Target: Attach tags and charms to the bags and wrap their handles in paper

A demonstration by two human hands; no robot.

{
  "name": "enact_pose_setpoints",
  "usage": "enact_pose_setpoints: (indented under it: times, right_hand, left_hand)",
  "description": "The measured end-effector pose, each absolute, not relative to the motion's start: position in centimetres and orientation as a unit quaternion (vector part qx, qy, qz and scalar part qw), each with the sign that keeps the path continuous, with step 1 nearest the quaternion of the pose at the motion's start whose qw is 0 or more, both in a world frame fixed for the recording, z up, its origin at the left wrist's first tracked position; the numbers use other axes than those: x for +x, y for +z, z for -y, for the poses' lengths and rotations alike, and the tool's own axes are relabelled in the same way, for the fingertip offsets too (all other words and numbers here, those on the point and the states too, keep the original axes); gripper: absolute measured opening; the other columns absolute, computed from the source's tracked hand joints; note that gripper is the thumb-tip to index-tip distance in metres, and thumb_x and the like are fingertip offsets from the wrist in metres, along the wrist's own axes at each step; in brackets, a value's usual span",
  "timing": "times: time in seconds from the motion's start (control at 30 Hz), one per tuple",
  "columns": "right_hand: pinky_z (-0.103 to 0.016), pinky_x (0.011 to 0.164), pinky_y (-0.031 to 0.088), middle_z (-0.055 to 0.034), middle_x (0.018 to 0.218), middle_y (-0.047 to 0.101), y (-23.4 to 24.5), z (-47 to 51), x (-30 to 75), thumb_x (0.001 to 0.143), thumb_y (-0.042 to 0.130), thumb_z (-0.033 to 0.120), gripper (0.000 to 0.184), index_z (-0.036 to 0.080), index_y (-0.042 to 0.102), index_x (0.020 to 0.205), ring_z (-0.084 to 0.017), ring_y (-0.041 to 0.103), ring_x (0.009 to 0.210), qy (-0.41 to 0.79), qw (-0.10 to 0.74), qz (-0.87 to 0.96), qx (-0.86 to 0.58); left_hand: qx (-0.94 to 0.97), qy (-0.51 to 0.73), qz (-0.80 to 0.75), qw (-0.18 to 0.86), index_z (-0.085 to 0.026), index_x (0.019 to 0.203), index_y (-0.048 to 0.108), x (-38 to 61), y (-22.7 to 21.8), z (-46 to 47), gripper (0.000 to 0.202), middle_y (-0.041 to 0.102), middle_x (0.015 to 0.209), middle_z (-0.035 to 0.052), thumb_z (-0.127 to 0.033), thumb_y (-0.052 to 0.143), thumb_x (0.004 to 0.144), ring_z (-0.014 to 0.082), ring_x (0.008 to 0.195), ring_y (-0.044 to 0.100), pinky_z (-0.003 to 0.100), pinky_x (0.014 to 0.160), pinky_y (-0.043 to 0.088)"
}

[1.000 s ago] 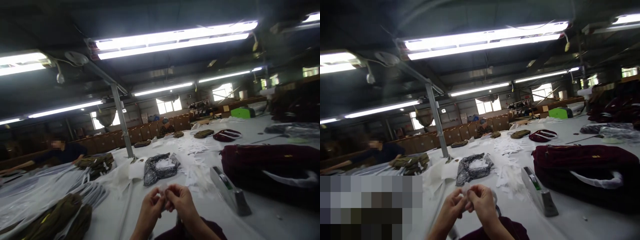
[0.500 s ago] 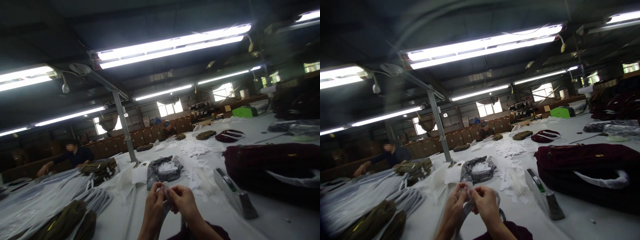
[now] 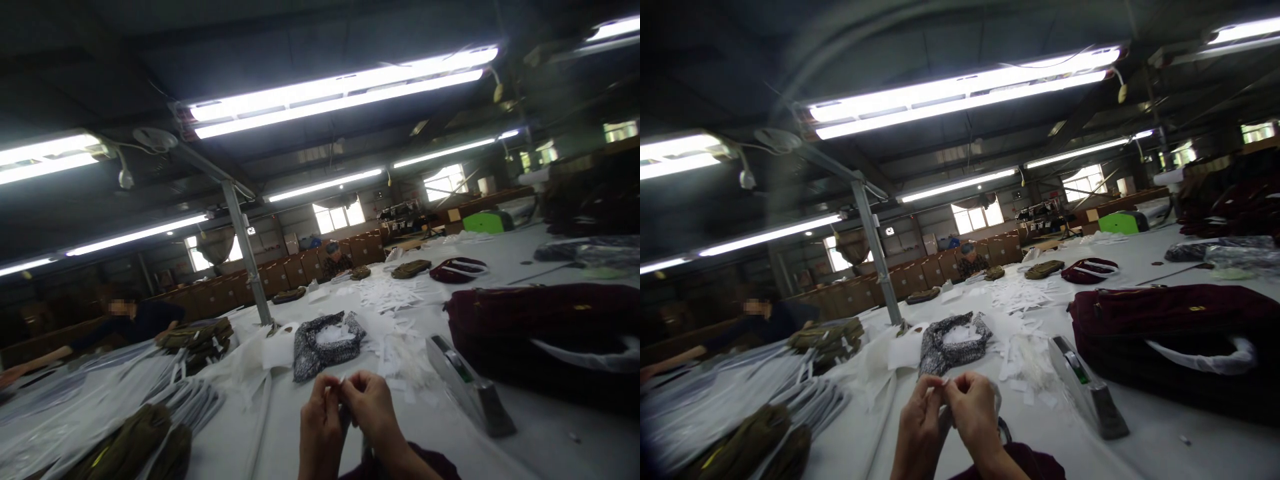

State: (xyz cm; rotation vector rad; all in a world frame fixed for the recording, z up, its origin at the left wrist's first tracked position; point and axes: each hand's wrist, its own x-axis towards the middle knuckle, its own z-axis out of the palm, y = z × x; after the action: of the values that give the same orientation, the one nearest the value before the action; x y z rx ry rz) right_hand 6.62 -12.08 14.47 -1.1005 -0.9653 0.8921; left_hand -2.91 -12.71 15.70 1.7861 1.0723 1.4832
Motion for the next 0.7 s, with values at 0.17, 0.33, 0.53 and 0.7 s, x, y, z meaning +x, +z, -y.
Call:
enact_pose_setpoints:
  times: [0.17,0.33,0.53,0.7]
  right_hand:
    - [-0.018,0.041,0.04,-0.0009,0.051,0.059,14.9,12.5,7.2,0.07,0.064,0.048,0.036,0.012,0.062,0.068,-0.009,0.051,0.042,0.469,0.663,0.466,-0.35]
    - [-0.02,0.039,0.042,-0.0045,0.055,0.063,14.9,12.1,7.0,0.065,0.068,0.052,0.043,0.009,0.066,0.072,-0.012,0.055,0.042,0.456,0.669,0.442,-0.387]
    - [-0.019,0.034,0.037,-0.0031,0.049,0.06,15.8,11.0,6.3,0.071,0.062,0.052,0.044,0.009,0.066,0.076,-0.012,0.052,0.038,0.403,0.67,0.473,-0.406]
    - [-0.02,0.036,0.034,-0.0008,0.047,0.057,16.7,10.2,6.5,0.077,0.058,0.048,0.037,0.011,0.065,0.074,-0.01,0.047,0.037,0.372,0.653,0.498,-0.432]
  left_hand:
    - [0.652,0.558,-0.375,0.351,-0.019,0.079,0.053,-3.3,16.1,12.6,0.024,0.056,0.057,-0.0017,-0.042,0.05,0.081,0.0133,0.052,0.054,0.022,0.049,0.043]
    - [0.639,0.556,-0.371,0.38,-0.016,0.078,0.057,-3.5,16.7,12.2,0.031,0.061,0.063,0.0015,-0.046,0.055,0.077,0.0145,0.056,0.056,0.022,0.049,0.045]
    - [0.609,0.523,-0.39,0.45,-0.015,0.08,0.055,-4.5,19.1,9.4,0.028,0.064,0.06,0.0016,-0.041,0.062,0.073,0.017,0.06,0.062,0.028,0.06,0.05]
    - [0.629,0.447,-0.394,0.5,-0.012,0.07,0.058,-5.1,20.9,6.8,0.024,0.065,0.06,0.0033,-0.032,0.068,0.065,0.0156,0.055,0.062,0.03,0.061,0.052]
